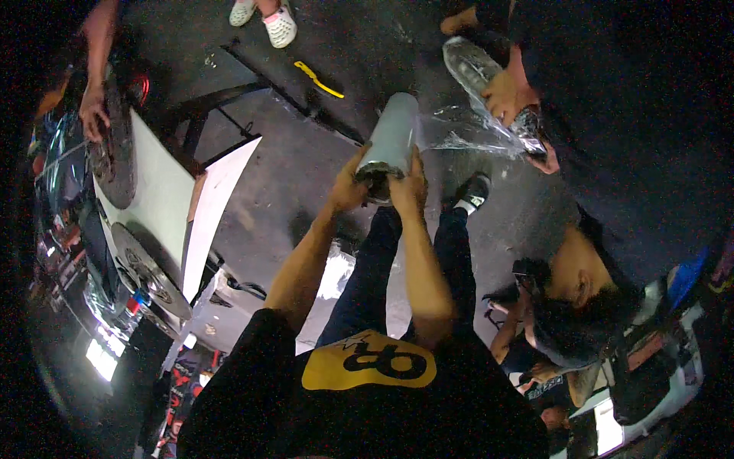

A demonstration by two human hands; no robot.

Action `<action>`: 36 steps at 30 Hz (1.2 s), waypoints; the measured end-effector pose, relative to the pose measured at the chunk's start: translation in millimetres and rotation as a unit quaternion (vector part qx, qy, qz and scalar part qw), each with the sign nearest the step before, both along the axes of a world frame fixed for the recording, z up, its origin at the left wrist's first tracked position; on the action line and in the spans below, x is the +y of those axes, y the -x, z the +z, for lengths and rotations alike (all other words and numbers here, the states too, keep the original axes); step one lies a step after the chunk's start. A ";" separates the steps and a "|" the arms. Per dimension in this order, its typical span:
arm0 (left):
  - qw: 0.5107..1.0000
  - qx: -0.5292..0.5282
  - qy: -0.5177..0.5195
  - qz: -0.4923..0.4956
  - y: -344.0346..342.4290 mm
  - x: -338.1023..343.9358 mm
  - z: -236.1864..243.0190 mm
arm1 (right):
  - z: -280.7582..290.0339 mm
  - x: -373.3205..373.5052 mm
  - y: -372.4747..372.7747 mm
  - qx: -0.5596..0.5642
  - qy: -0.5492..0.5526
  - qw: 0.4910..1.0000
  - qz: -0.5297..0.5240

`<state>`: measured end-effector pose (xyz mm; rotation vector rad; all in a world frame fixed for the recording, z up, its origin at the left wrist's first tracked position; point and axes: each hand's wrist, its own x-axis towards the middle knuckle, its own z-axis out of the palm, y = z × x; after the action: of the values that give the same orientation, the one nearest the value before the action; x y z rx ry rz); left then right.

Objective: The person uses a blowtorch to heat surfaces on two clutch discs, rubs them with sandpaper, and then wraps a large metal cylinder in plastic wrap with help from another person.

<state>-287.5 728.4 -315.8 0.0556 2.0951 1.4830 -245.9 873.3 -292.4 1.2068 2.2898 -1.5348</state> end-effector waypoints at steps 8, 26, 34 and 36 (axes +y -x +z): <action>0.976 -0.178 -0.114 0.059 -110.4 -170.4 83.9 | 110.1 -159.8 -104.8 -0.120 0.056 0.978 0.159; 0.779 -0.178 0.394 0.454 -602.4 -290.6 347.3 | 157.3 -336.5 -490.9 -0.248 0.553 0.642 0.469; 0.513 -0.140 0.048 0.846 -901.1 -285.3 353.6 | 145.2 -435.8 -604.2 -0.295 0.476 0.641 0.524; 0.549 -0.282 0.220 0.756 -991.9 -253.6 326.1 | 96.3 -476.0 -626.9 -0.265 0.393 0.699 0.536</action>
<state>704.4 474.7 10.3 -2.5710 1.5693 1.1326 380.9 397.3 -196.1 -0.0426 1.1859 -1.1513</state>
